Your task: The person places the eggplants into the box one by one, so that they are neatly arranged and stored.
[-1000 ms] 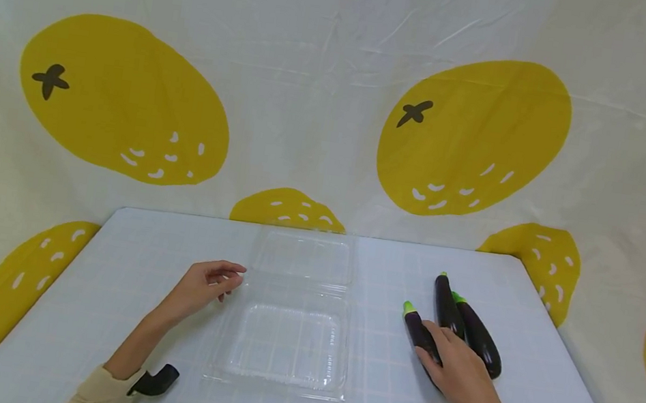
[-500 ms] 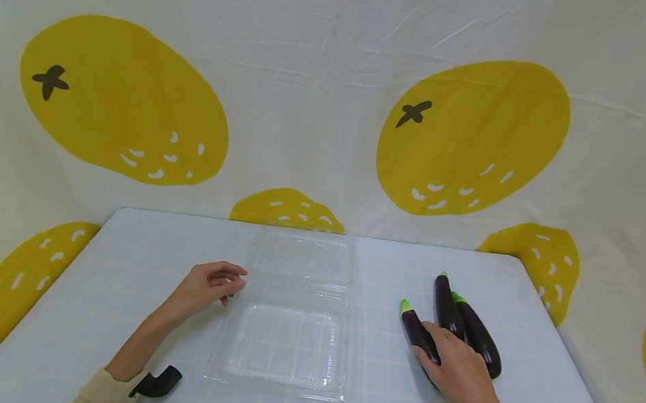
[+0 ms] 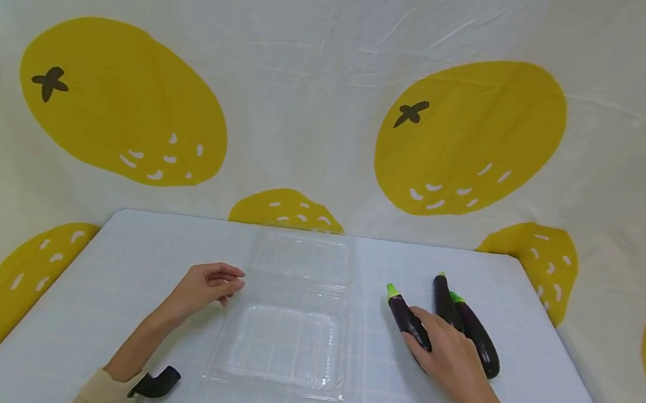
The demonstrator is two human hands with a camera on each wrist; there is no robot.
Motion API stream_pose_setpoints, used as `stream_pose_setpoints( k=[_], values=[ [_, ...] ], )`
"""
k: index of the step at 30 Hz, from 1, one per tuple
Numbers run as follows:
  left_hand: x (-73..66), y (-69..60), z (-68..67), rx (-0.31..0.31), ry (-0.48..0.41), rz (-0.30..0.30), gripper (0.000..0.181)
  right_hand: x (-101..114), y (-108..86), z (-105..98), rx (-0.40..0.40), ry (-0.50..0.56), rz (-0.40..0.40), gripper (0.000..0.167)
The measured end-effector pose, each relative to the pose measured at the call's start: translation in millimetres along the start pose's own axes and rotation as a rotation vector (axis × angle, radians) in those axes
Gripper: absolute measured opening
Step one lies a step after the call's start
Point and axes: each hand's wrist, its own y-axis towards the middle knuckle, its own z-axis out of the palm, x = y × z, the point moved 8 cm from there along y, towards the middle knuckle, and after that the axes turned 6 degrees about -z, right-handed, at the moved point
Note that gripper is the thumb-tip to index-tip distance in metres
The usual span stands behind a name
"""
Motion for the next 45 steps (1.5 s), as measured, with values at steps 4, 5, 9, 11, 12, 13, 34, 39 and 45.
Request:
stream_pose_setpoints(
  k=[4, 5, 9, 11, 12, 13, 34, 39, 45],
  values=[
    [0.9, -1.3, 0.1, 0.002, -0.008, -0.012, 0.033, 6.5, 2.6, -4.1, -0.016, 0.014, -0.027, 0.05],
    [0.7, -1.7, 0.2, 0.001, -0.007, -0.015, 0.033, 7.8, 3.0, -4.8, -0.02, 0.016, -0.032, 0.05],
    [0.5, -2.3, 0.2, -0.002, -0.008, -0.013, 0.032, 13.5, 6.2, -8.6, -0.036, 0.026, -0.059, 0.049],
    [0.3, -2.4, 0.5, 0.0, -0.01, -0.011, 0.032, 16.9, 8.0, -10.5, -0.045, 0.03, -0.07, 0.049],
    [0.1, -2.3, 0.6, 0.002, -0.012, -0.01, 0.033, 18.5, 8.9, -11.3, -0.047, 0.034, -0.074, 0.048],
    [0.0, -2.4, 0.9, 0.003, -0.014, -0.013, 0.033, 20.3, 9.9, -11.9, -0.048, 0.035, -0.077, 0.048],
    [-0.5, -1.9, 1.4, 0.003, -0.035, -0.031, 0.033, 62.1, 30.2, -20.0, -0.063, 0.129, -0.196, 0.046],
    [-1.3, -2.1, 0.0, 0.005, -0.036, -0.026, 0.033, 74.4, 35.8, -19.4, -0.029, 0.173, -0.22, 0.047],
    [-2.8, -2.6, -1.9, 0.007, -0.03, -0.019, 0.035, 89.5, 40.5, -17.3, 0.008, 0.252, -0.268, 0.046]
  ],
)
